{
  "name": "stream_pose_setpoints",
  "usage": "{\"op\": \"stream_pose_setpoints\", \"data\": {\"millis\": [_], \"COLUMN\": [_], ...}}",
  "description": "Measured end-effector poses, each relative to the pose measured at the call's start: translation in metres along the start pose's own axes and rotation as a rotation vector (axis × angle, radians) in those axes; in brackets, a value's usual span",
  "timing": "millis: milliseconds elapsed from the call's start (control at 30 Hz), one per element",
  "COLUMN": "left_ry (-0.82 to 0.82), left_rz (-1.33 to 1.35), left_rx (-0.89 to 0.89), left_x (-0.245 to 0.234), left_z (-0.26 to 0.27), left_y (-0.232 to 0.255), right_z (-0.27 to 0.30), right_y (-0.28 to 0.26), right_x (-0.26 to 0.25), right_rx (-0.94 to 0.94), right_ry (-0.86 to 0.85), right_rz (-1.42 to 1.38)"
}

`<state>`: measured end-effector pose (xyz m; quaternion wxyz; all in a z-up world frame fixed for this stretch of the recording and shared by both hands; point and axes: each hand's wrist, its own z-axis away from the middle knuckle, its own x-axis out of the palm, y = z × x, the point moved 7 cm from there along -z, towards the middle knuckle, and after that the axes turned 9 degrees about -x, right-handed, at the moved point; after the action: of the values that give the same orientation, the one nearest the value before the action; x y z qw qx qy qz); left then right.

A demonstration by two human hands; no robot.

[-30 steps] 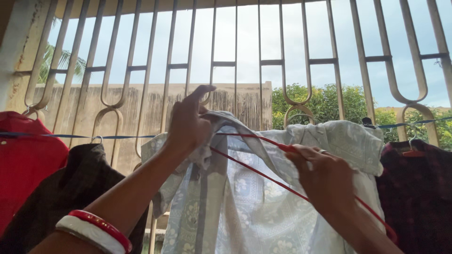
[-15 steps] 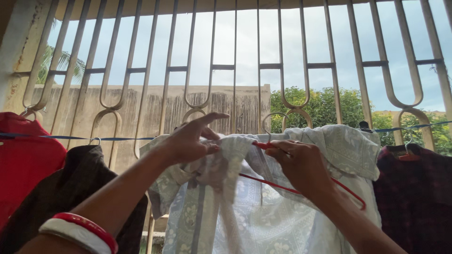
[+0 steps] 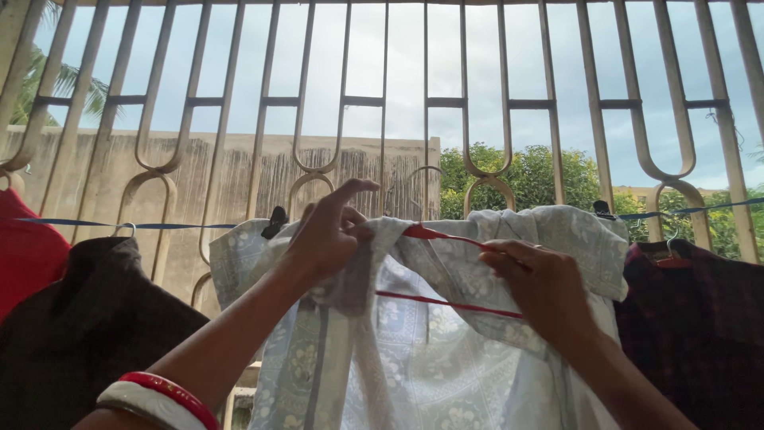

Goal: The person hangs a light-colored patterned shirt on a clothesline using black clips and a red hanger. They smooth the fabric, attach clips to the shoulders, and adjust the hanger to secure the shirt for drying.

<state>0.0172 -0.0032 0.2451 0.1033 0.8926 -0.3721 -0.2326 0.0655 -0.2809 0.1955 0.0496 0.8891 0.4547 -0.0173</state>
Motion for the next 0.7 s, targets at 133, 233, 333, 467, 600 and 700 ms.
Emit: {"op": "stream_pose_setpoints", "data": {"millis": [133, 233, 333, 467, 600, 700], "left_ry": [-0.076, -0.078, -0.019, 0.006, 0.066, 0.129], "left_rz": [0.004, 0.040, 0.022, 0.165, 0.211, 0.208], "left_rx": [0.084, 0.013, 0.043, -0.027, -0.036, 0.018], "left_x": [0.015, 0.028, 0.031, 0.029, 0.024, 0.015], "left_z": [0.000, -0.002, -0.004, -0.007, -0.013, -0.012], "left_y": [0.011, 0.014, 0.018, 0.009, 0.005, 0.002], "right_z": [-0.002, -0.009, -0.015, -0.018, -0.014, -0.007], "right_y": [0.012, 0.012, 0.001, -0.002, 0.012, 0.027], "right_x": [-0.012, -0.010, -0.006, 0.000, -0.011, -0.027], "right_rx": [0.030, 0.066, 0.003, 0.045, 0.141, 0.184], "right_ry": [-0.007, -0.039, -0.034, -0.065, -0.088, -0.057], "right_rz": [0.010, 0.026, 0.016, 0.004, 0.010, -0.006]}}
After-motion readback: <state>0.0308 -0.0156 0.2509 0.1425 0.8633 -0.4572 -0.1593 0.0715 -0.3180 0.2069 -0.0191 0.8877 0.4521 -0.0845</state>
